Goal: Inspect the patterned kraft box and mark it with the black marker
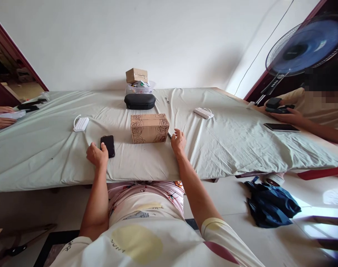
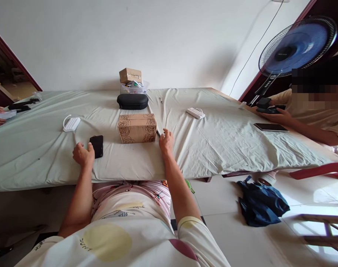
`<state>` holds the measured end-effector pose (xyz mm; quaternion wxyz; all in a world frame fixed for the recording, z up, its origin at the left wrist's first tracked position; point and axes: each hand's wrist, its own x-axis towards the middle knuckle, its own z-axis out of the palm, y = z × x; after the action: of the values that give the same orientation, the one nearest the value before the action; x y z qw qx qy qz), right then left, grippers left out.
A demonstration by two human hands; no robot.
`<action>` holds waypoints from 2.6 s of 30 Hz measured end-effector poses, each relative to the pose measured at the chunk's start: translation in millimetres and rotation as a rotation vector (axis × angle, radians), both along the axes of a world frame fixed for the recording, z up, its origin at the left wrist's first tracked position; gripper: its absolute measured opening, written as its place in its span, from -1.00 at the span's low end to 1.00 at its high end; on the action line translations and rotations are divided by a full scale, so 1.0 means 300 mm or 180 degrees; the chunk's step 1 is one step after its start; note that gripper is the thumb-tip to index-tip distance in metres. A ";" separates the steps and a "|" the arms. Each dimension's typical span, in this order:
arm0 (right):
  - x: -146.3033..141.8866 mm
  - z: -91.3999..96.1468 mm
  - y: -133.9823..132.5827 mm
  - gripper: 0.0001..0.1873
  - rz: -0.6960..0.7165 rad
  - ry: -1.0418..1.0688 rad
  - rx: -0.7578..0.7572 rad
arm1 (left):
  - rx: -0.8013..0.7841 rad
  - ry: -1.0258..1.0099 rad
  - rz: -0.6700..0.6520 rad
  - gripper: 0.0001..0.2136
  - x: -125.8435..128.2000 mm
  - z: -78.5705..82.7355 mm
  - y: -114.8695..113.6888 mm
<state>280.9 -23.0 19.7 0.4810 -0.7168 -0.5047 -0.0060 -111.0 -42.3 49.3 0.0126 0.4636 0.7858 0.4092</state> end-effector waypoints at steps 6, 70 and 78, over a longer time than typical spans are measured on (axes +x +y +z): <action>-0.007 -0.017 0.015 -0.53 -0.0002 0.0247 0.0291 | -0.1060 0.0656 -0.0044 -0.23 -0.021 -0.025 -0.012; -0.476 0.048 -0.443 -0.51 0.2423 0.1990 -0.0388 | 0.1325 -0.1498 -0.2016 -0.20 0.434 -0.024 -0.273; -0.480 0.087 -0.410 -0.72 0.2933 0.1379 -0.0639 | 0.1213 -0.1626 -0.1650 -0.16 0.398 -0.036 -0.215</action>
<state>136.8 -146.1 45.9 0.4561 -0.4476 -0.6549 0.4033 8.3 -106.8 38.3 0.2239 0.5237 0.5247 0.6327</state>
